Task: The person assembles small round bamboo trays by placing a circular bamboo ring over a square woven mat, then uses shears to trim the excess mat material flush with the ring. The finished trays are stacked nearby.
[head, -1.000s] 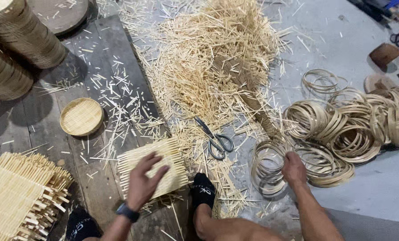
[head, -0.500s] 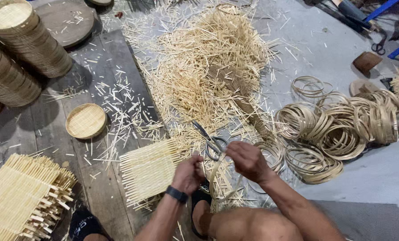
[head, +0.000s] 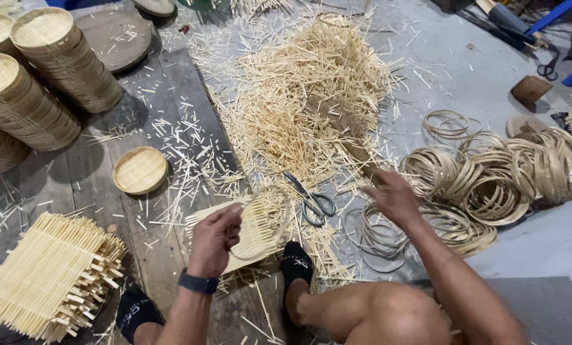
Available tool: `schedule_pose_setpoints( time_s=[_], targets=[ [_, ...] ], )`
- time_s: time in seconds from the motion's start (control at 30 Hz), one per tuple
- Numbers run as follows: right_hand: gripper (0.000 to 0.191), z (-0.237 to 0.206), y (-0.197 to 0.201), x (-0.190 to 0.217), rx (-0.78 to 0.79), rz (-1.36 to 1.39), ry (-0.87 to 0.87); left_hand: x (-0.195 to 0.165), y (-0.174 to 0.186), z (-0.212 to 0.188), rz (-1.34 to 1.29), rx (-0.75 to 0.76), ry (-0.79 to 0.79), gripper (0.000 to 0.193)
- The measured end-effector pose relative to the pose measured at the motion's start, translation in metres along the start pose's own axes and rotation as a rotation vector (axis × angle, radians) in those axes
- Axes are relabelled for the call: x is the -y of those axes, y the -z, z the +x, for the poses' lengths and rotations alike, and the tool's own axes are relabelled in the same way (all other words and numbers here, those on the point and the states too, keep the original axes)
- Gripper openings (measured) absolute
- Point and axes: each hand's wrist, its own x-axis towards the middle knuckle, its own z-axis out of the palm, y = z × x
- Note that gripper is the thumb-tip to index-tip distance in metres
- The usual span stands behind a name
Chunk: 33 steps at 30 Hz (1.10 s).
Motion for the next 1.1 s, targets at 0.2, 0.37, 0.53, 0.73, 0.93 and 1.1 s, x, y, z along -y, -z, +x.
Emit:
schedule_pose_setpoints(
  time_s=[0.2,0.37,0.53,0.73,0.93,1.1],
  targets=[
    [0.037,-0.003,0.012,0.168,0.182,0.283,0.917,0.008,-0.044,-0.033,-0.076,0.212,0.035,0.017],
    [0.018,-0.01,0.007,0.225,0.15,0.175,1.04,-0.013,-0.024,-0.047,-0.13,0.308,0.074,0.023],
    [0.015,-0.021,-0.021,0.258,0.152,0.145,1.302,-0.039,-0.011,-0.036,0.057,0.145,0.226,0.052],
    [0.019,-0.029,-0.033,0.279,-0.08,0.043,1.339,-0.025,-0.004,-0.045,-0.02,0.205,0.242,0.075],
    [0.017,-0.039,-0.043,0.282,-0.077,0.1,1.209,-0.017,-0.001,-0.048,-0.161,0.104,0.212,0.067],
    [0.018,-0.036,-0.053,0.28,-0.038,0.162,1.138,-0.013,-0.001,-0.042,-0.229,0.096,0.214,0.065]
  ],
)
